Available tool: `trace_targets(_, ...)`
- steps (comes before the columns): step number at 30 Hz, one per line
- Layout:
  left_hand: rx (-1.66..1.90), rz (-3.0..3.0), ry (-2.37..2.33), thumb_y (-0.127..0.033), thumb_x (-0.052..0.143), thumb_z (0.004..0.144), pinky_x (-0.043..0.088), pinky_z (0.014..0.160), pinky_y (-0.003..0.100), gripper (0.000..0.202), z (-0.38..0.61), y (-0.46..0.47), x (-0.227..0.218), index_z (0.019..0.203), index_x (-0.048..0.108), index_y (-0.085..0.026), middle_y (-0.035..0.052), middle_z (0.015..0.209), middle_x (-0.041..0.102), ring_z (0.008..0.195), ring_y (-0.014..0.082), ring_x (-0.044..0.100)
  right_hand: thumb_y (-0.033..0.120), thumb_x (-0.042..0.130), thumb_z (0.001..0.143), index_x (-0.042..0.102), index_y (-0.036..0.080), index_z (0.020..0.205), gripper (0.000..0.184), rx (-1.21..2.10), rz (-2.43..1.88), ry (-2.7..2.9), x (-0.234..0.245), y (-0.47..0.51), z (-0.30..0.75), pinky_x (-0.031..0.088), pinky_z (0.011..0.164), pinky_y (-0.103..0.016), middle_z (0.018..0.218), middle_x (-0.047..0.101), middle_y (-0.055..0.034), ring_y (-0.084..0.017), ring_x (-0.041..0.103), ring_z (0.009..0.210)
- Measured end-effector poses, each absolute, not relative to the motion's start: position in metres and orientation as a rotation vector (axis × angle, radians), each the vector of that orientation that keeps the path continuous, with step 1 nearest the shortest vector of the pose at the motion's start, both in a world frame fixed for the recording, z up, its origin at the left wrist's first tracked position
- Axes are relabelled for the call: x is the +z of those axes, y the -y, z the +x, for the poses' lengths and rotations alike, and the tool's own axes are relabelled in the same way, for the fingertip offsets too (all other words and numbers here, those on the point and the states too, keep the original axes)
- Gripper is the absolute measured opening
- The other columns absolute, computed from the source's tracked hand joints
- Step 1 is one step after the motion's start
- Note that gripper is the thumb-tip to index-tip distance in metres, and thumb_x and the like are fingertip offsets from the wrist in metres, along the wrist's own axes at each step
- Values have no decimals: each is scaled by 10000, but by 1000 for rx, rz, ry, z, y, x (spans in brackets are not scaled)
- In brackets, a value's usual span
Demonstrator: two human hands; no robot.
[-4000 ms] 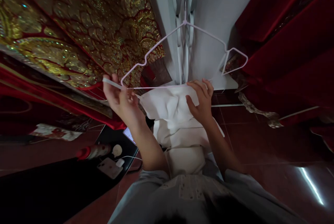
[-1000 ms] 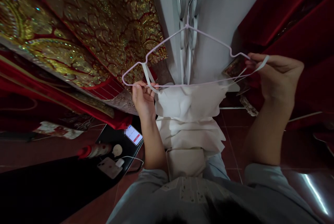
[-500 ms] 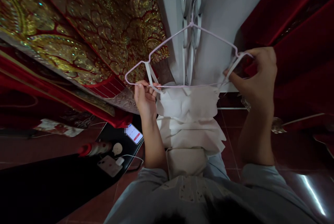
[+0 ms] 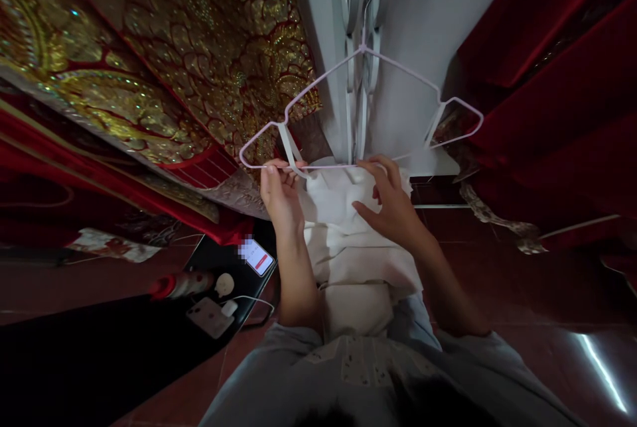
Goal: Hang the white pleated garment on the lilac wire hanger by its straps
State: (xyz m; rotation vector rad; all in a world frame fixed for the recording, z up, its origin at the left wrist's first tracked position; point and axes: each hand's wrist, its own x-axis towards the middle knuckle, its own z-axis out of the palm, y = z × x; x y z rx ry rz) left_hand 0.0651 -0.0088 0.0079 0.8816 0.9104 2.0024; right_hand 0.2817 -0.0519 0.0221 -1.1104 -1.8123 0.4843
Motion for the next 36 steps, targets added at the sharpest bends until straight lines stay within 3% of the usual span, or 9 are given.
trace_targets(5,1787,1111,-1125,-727,734,997,445,567,251,581,59,33,17,832,805,-175,85,811,804,620,139,625,324,693,1005,672,354,1412,409,519,-1070,1593,8,51,266,606,705,-369,1452,619,-96,-194,656,952)
trace_targets(9,1657,1211,-953,-680,815,950,263,420,281,451,44,43,52,989,882,-236,73,927,842,473,97,373,305,658,1004,664,329,1381,378,549,-1081,1516,5,50,249,604,700,-375,1423,632,-109,-200,651,955)
trace_targets(12,1720,1163,-783,-664,757,987,287,432,313,426,22,33,70,1204,868,-313,62,1267,850,526,106,517,301,659,995,651,326,1403,410,542,-1080,1538,3,51,247,610,706,-383,1440,630,-113,-202,642,950)
trace_targets(15,2011,1145,-795,-429,721,1070,315,470,303,259,6,21,60,1294,831,-355,-2,1419,807,682,109,693,347,654,1022,655,330,1417,395,530,-1081,1573,5,54,255,611,694,-378,1456,630,-111,-196,640,935)
trace_targets(18,2241,952,-896,-305,843,997,350,473,240,208,11,20,35,1204,856,-316,-8,1303,848,634,56,641,365,640,1043,674,333,1400,360,524,-1085,1571,8,57,261,610,691,-374,1442,641,-107,-195,651,936)
trace_targets(23,1948,990,-916,-587,805,995,255,429,238,399,45,31,20,986,832,-188,124,1074,875,490,64,420,339,657,1033,671,357,1428,396,552,-1049,1558,12,62,251,611,696,-378,1438,649,-94,-160,604,824)
trace_targets(30,1976,1025,-879,-571,714,1060,261,439,289,371,67,28,24,911,697,-231,78,948,851,451,97,321,423,717,1011,727,379,1363,354,354,-1032,1343,10,52,290,625,738,-386,1419,682,-84,-162,620,816)
trace_targets(33,1966,1012,-851,-604,741,1043,242,434,279,410,67,27,22,911,691,-219,77,917,835,448,84,310,404,765,959,743,348,1324,370,261,-1050,1107,15,36,323,502,581,-293,1347,703,-74,-106,534,692)
trace_targets(36,1986,992,-804,-630,788,1013,209,422,251,461,68,25,21,893,678,-198,76,872,820,432,63,310,370,807,896,803,283,1156,274,466,-1148,1166,36,22,339,290,475,-216,1029,737,-23,-52,394,561)
